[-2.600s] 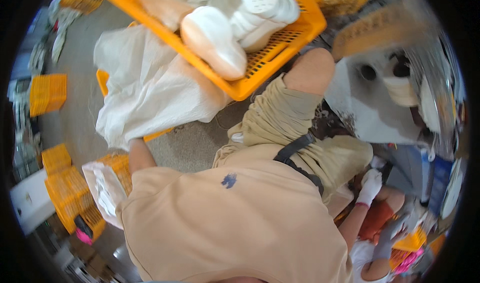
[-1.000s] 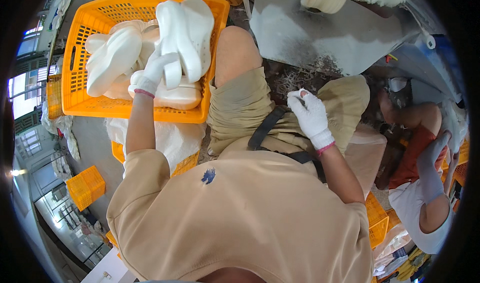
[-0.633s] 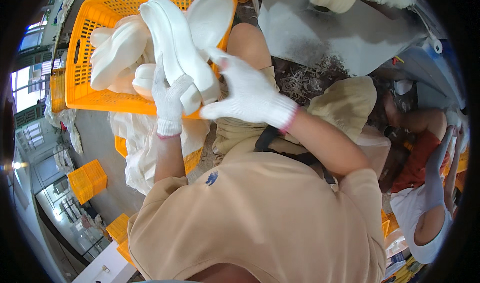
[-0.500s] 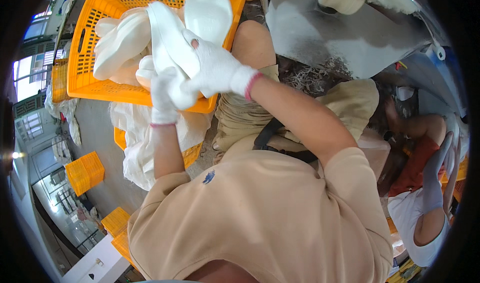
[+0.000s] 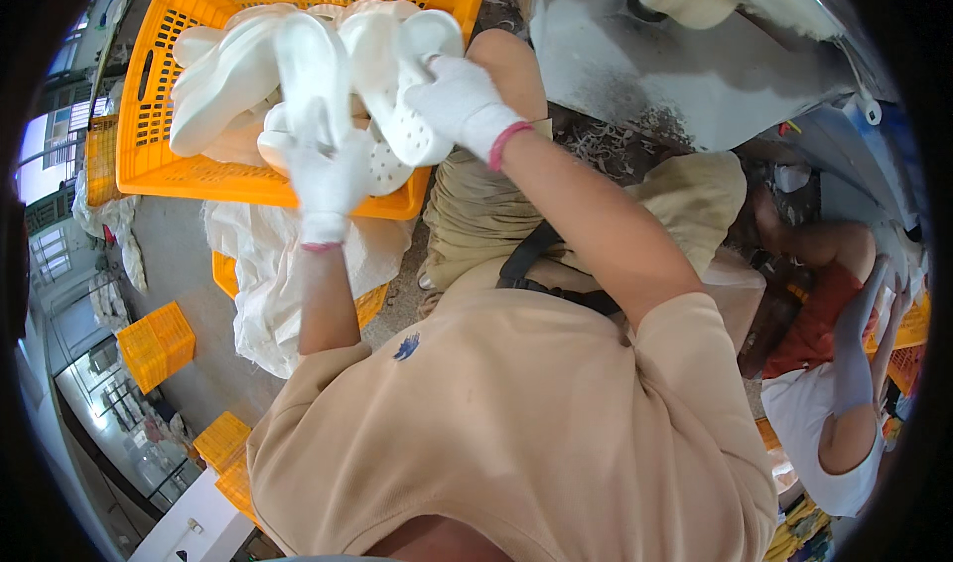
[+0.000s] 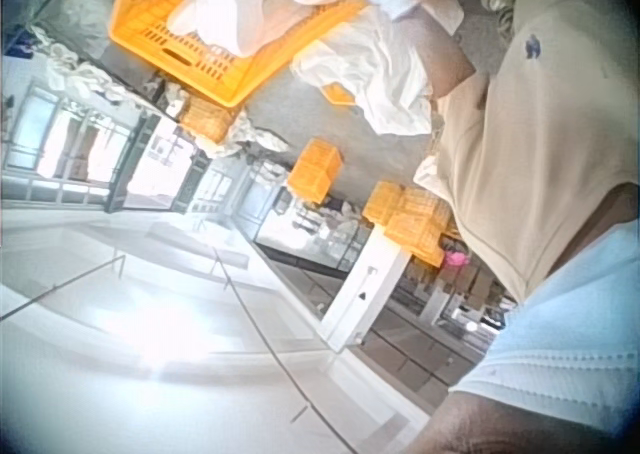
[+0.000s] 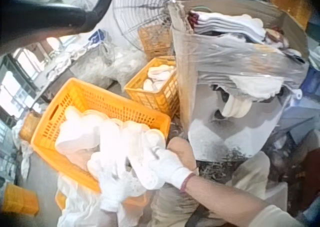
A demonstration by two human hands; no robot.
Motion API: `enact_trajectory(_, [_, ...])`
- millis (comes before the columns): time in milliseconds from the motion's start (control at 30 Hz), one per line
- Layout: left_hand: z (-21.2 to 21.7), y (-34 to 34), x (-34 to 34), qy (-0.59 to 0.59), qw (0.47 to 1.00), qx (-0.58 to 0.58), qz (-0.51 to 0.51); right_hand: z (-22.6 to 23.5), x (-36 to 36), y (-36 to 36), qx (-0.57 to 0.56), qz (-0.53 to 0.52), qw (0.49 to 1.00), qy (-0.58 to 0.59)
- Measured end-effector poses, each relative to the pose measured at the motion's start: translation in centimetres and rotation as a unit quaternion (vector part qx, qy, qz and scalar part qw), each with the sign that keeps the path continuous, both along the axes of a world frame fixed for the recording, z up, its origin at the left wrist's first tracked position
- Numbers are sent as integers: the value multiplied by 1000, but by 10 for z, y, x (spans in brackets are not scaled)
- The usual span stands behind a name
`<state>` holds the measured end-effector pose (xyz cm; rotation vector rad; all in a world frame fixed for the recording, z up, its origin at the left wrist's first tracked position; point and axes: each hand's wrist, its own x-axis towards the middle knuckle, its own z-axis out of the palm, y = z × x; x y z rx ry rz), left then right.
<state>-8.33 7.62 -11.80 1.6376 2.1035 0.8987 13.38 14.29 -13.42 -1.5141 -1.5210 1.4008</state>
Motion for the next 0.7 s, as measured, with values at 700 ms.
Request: enact_trajectory(700, [-16, 5, 155, -331, 906, 32, -261, 40, 261, -238, 11, -148, 978, 144])
